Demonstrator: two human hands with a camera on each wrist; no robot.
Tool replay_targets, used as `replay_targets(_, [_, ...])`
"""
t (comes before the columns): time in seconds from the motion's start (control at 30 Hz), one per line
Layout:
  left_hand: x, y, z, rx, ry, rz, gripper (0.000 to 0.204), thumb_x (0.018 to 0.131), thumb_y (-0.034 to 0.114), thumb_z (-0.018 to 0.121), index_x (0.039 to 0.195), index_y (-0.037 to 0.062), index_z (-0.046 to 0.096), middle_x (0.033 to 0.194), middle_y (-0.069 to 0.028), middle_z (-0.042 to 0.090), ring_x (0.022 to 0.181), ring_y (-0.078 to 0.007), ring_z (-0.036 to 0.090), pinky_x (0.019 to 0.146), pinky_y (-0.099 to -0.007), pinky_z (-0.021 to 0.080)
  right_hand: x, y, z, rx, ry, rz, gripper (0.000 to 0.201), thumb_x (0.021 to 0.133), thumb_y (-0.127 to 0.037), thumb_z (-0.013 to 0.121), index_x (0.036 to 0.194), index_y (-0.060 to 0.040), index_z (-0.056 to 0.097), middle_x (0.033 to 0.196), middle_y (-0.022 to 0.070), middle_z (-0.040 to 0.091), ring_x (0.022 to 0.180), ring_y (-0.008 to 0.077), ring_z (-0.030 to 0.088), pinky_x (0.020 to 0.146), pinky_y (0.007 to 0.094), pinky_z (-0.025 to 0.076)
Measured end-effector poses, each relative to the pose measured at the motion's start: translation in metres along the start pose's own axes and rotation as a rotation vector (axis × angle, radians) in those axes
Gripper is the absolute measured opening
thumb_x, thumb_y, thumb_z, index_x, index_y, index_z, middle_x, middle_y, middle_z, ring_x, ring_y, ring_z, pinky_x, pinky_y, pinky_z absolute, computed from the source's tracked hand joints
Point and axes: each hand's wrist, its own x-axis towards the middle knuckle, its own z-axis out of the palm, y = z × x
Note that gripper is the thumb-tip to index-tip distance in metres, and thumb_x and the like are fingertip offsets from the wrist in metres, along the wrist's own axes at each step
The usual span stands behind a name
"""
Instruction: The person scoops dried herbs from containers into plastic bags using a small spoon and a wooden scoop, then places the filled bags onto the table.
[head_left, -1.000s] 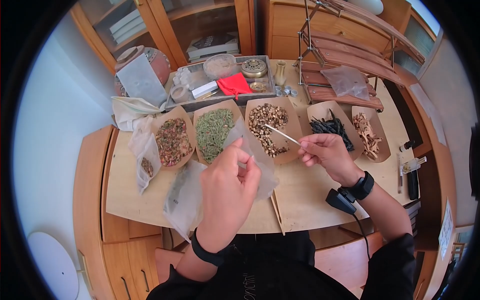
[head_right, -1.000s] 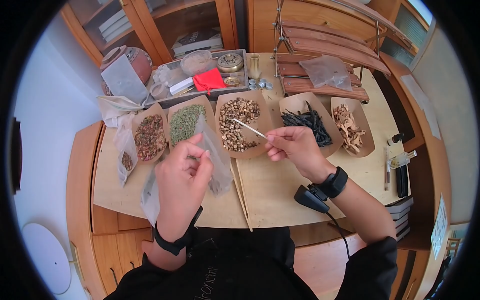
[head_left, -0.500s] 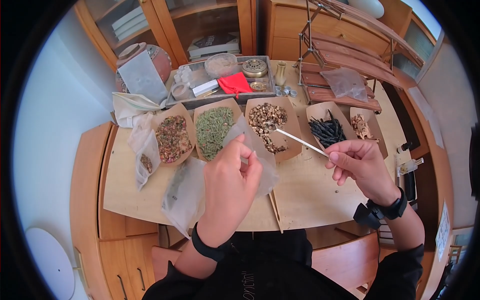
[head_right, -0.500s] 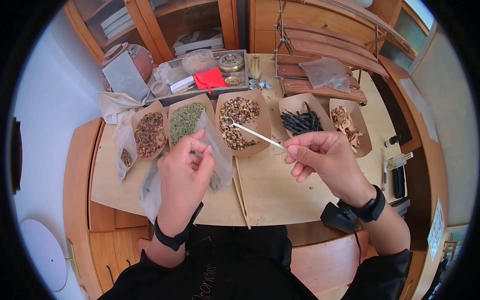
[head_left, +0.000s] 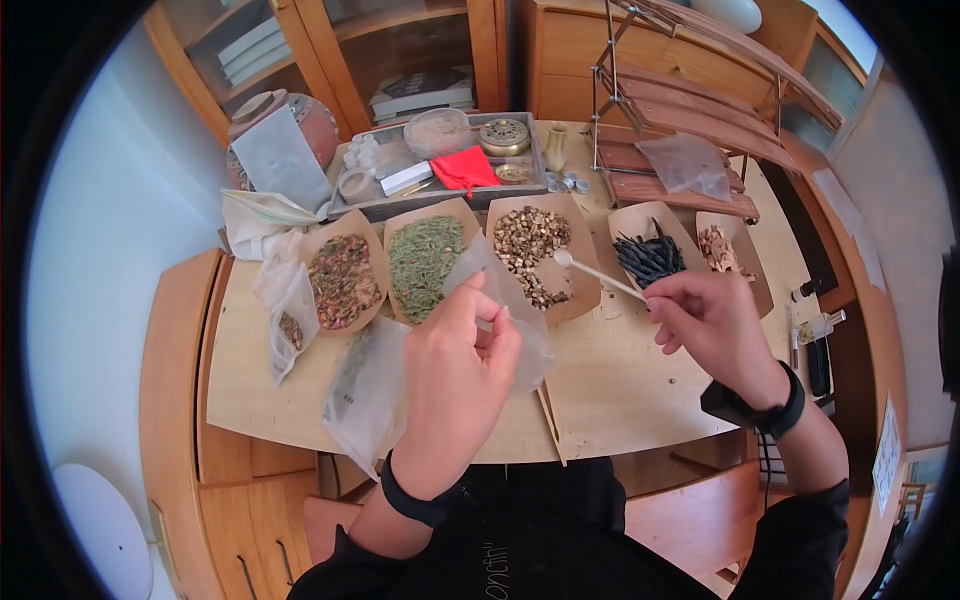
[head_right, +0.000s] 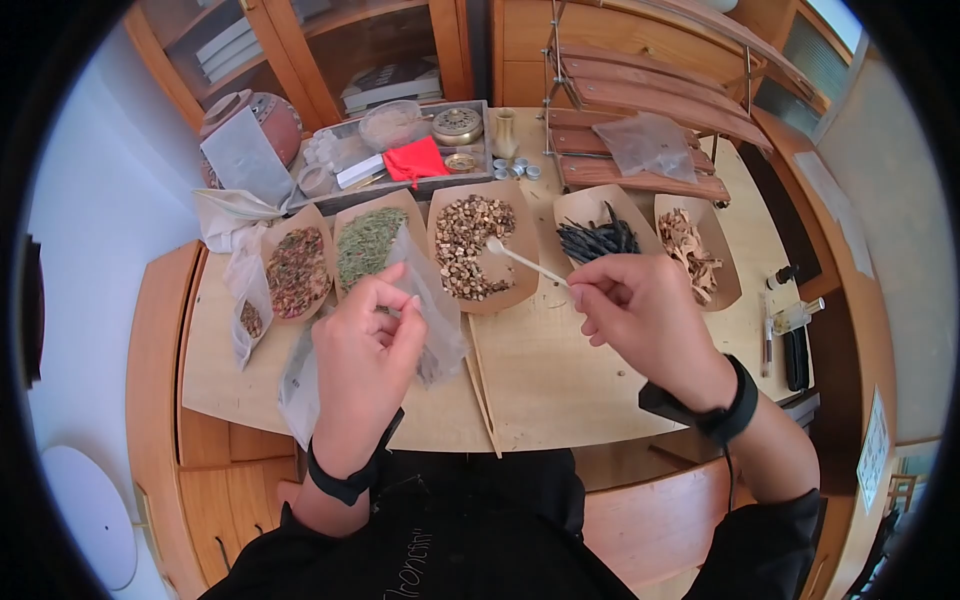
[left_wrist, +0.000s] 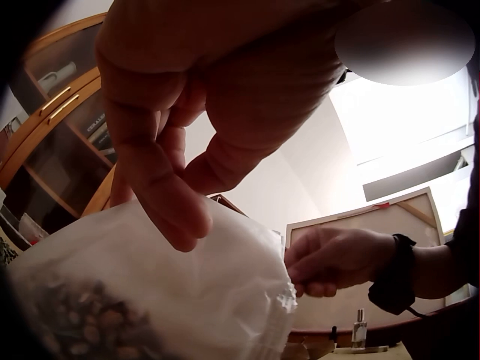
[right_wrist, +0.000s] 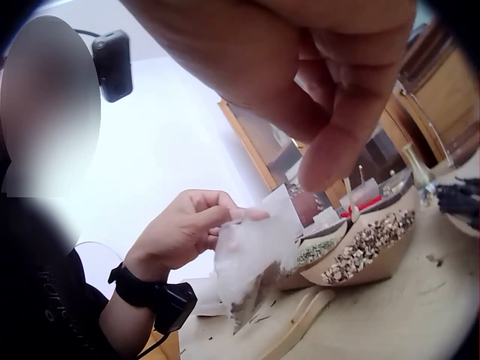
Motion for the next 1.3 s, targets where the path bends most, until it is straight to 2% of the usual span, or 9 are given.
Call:
replay_targets(0.07, [0.000, 0.000, 0.000, -0.006, -0.008, -0.011, 0.010, 0.085, 0.002, 0.061, 0.083, -0.0063, 0.056, 0.114, -0.0226, 0.065, 0.059, -0.0071, 0.063, 0.051, -0.0214, 0.049, 0.011, 0.017, 0.003, 0.082, -0.083, 0.188, 0.013, 0.087, -0.001, 0.059, 0.090, 0.0096, 0.065, 0.072, 0.0079, 0.064, 0.060, 0.0105, 0.064, 0.053, 0.0239, 0.054])
replay_targets(0.2, [-0.001, -0.001, -0.002, -0.001, -0.001, -0.008, 0.010, 0.085, 0.000, 0.061, 0.081, -0.0063, 0.055, 0.114, -0.0225, 0.064, 0.059, -0.0039, 0.060, 0.050, -0.0204, 0.047, 0.023, 0.029, 0.013, 0.047, -0.129, 0.251, 0.015, 0.086, -0.001, 0.059, 0.090, 0.0117, 0.065, 0.071, 0.0094, 0.064, 0.060, 0.0122, 0.064, 0.052, 0.0248, 0.055])
replay_targets(0.47, [-0.002, -0.002, -0.003, -0.009, -0.010, -0.051, 0.009, 0.085, -0.001, 0.061, 0.081, -0.0058, 0.054, 0.115, -0.0234, 0.064, 0.060, -0.0027, 0.058, 0.051, -0.0200, 0.047, 0.050, 0.050, 0.045, 0.309, -0.183, 0.240, 0.014, 0.089, -0.002, 0.059, 0.093, 0.0107, 0.064, 0.074, 0.0092, 0.064, 0.060, 0.0141, 0.064, 0.053, 0.0250, 0.057])
replay_targets(0.63, [-0.001, 0.000, -0.004, -0.004, -0.021, -0.071, 0.008, 0.085, 0.000, 0.060, 0.082, -0.0055, 0.055, 0.116, -0.0237, 0.063, 0.063, -0.0037, 0.061, 0.053, -0.0199, 0.048, 0.053, 0.060, 0.051, 0.533, -0.130, 0.333, 0.015, 0.091, -0.003, 0.059, 0.099, 0.0087, 0.064, 0.081, 0.0111, 0.066, 0.064, 0.0150, 0.065, 0.057, 0.0253, 0.057])
replay_targets(0.93, [0.000, -0.002, -0.003, -0.027, -0.023, -0.050, 0.008, 0.085, 0.000, 0.061, 0.083, -0.0057, 0.055, 0.115, -0.0241, 0.064, 0.063, -0.0050, 0.062, 0.052, -0.0200, 0.048, 0.048, 0.067, 0.040, 0.594, -0.088, 0.334, 0.016, 0.091, -0.006, 0.061, 0.101, 0.0054, 0.064, 0.083, 0.0100, 0.066, 0.065, 0.0138, 0.065, 0.059, 0.0247, 0.056])
replay_targets(1.3, [0.003, -0.002, -0.002, -0.007, 0.000, -0.003, 0.010, 0.084, 0.001, 0.061, 0.082, -0.0056, 0.055, 0.111, -0.0248, 0.065, 0.058, -0.0083, 0.064, 0.051, -0.0223, 0.049, 0.005, 0.011, -0.003, 0.518, -0.135, 0.281, 0.020, 0.091, -0.010, 0.063, 0.105, 0.0046, 0.064, 0.084, 0.0097, 0.068, 0.061, 0.0116, 0.064, 0.054, 0.0220, 0.055])
